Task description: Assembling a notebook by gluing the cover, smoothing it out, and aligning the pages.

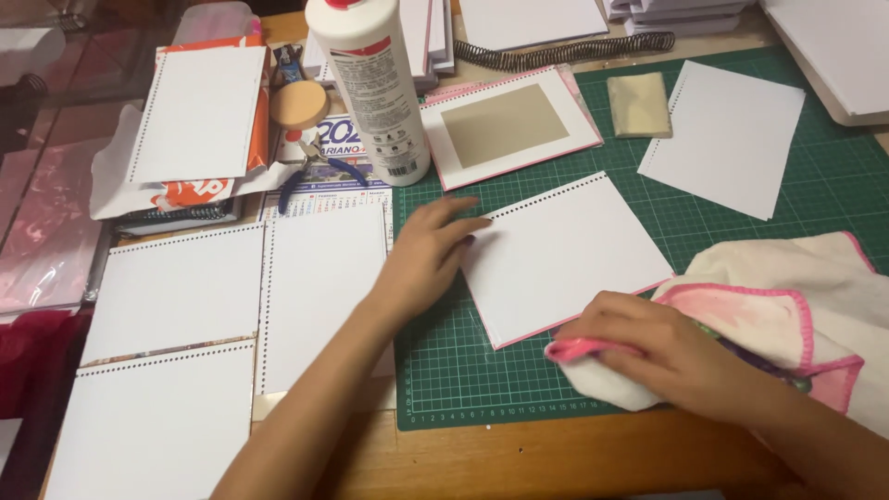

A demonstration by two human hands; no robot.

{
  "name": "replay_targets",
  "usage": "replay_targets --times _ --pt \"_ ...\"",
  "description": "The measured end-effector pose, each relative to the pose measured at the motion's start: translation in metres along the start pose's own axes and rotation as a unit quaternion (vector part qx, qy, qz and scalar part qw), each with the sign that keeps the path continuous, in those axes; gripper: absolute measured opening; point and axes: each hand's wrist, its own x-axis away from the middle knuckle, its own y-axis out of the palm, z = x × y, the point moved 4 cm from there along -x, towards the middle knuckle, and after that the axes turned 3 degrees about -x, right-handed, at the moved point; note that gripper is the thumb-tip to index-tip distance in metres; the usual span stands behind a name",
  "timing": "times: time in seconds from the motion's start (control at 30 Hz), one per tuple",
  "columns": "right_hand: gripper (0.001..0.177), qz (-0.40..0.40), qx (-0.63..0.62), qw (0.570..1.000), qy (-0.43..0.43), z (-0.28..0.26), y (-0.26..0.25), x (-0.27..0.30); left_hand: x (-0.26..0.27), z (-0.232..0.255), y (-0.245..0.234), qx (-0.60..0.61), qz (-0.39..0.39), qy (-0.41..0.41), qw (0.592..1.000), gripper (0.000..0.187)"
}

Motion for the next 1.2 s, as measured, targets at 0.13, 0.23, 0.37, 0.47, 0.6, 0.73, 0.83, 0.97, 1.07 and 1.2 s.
replay_targets --times 0.13,0.23,0.37,0.47,0.6,0.73,0.83,0.97,1.07,1.2 --pt "0.047 0.106 -0.19 0.97 0.105 0.008 -0.018 -0.001 -0.013 0.049 -0.011 0.08 0.025 -0.051 0.995 0.022" --pt "0.049 0.245 -0.253 0.912 0.209 0.024 -0.03 0.001 -0.009 0.089 -0.021 0.109 0.067 -0.102 0.987 0.018" --pt "0.035 0.414 -0.379 0.809 0.176 0.041 -0.034 0.001 0.016 0.153 -0.012 0.063 0.045 -0.079 0.994 0.03" --pt "0.032 0.458 -0.364 0.798 0.146 0.035 -0.025 -0.002 0.023 0.186 0.006 0.015 0.146 -0.037 0.988 0.018" --pt "0.032 0.465 -0.325 0.816 0.11 0.036 -0.017 0.0 0.019 0.197 0.023 -0.118 0.141 -0.034 0.982 0.03" --pt "0.023 0.416 -0.221 0.878 0.086 0.036 -0.025 0.007 0.014 0.195 0.032 -0.195 0.191 0.001 0.962 0.022" --pt "0.031 0.307 -0.065 0.944 0.098 0.046 -0.028 0.02 0.013 0.187 0.029 -0.103 0.212 -0.013 0.972 0.006" --pt "0.064 0.171 0.062 0.983 0.0 0.027 -0.017 0.02 0.007 0.177 0.004 0.095 0.215 -0.052 0.971 0.009" --pt "0.044 0.249 0.187 0.939 -0.148 0.009 -0.02 0.014 0.007 0.167 0.002 0.061 0.198 -0.019 0.978 0.011" --pt "0.027 0.291 0.318 0.88 -0.198 0.009 -0.026 0.011 0.016 0.072 -0.026 0.074 0.097 -0.215 0.969 0.042"
